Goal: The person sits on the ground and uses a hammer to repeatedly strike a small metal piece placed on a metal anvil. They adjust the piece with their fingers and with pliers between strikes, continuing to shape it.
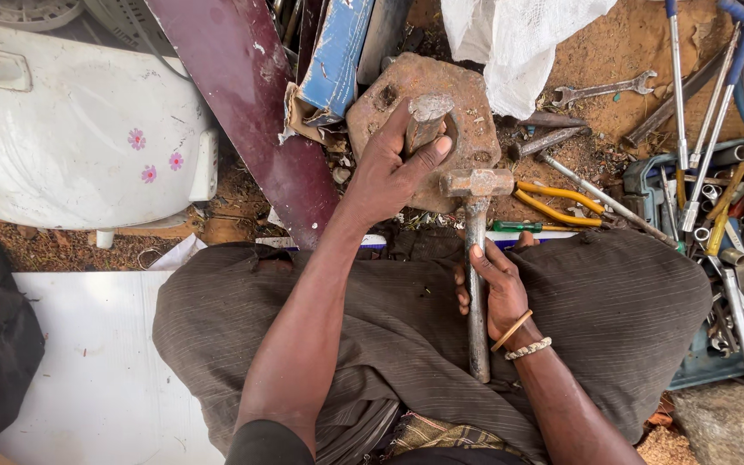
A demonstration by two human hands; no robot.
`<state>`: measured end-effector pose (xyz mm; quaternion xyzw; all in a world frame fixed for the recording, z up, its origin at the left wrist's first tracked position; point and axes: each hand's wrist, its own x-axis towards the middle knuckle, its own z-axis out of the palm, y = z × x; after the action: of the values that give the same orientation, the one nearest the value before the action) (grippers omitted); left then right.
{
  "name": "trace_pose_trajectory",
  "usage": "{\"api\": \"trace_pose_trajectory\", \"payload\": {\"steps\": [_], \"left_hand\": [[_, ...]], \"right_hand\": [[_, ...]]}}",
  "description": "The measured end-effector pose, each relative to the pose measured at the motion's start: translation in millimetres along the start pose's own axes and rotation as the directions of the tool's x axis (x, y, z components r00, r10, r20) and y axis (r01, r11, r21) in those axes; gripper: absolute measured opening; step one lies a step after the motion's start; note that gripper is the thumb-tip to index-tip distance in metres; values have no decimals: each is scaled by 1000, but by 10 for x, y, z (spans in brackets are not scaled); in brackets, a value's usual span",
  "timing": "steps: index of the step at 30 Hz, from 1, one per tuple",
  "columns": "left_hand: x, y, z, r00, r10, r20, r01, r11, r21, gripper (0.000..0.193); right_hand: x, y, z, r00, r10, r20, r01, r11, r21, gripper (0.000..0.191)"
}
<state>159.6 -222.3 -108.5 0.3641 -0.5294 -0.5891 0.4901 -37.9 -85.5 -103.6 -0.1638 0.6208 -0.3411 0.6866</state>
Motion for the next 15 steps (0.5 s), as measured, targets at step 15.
{"api": "trace_pose_trajectory", "payload": {"steps": [15], "left_hand": [[36,-94,-27,998,-41,54,37,997,73,51]], "right_hand": [[67,83,-86,1000,-9,21,8,1000,21,48]]}}
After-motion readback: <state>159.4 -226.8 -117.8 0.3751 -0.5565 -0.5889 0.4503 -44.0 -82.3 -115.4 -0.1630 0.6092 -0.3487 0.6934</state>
